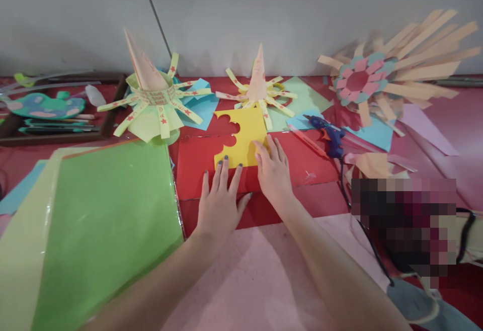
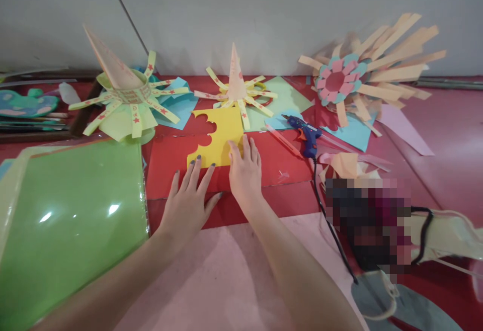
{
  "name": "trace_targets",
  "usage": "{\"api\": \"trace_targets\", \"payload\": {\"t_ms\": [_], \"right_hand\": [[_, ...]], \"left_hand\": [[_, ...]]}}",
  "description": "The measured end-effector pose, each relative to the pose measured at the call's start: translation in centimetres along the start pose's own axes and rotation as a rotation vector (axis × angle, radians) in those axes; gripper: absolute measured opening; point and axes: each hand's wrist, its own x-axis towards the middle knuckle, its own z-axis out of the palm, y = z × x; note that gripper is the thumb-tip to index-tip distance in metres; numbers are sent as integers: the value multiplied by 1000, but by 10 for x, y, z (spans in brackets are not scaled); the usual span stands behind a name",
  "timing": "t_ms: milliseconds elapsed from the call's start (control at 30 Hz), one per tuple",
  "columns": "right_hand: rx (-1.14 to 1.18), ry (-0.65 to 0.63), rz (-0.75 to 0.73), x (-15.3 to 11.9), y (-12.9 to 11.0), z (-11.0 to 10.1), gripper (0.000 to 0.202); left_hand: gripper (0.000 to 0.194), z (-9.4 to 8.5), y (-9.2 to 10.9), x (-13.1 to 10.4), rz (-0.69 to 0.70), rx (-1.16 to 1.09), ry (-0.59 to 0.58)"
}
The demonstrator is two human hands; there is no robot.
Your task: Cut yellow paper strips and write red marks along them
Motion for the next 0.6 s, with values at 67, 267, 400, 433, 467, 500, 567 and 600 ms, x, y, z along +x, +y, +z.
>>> {"api": "trace_targets", "payload": {"t_ms": [67, 267, 400, 433, 467, 500, 567, 600], "right_hand": [[-3, 12, 12, 0, 3, -1, 43], [13, 40, 65, 2, 16, -2, 48], [18, 17, 67, 3, 17, -3, 56], [13, 14, 65, 3, 17, -3, 58], [6, 9, 64, 2, 16, -3, 59], [-2, 4, 65, 2, 16, -4, 59], [-17, -5, 68, 2, 15, -4, 56], [-21, -2, 70, 2, 15, -4, 54]], "left_hand": [[55, 0, 0, 0, -1, 4, 2], [57, 0, -1, 0, 7, -20, -10], [57, 0, -1, 0, 9, -25, -3], [57, 1, -1, -1, 9, -24, -2], [57, 1, -1, -1, 9, -21, -1], [57, 1, -1, -1, 8, -18, -1], [56, 1, -1, -1, 4, -10, -1], [56, 1, -1, -1, 3, -8, 3]]}}
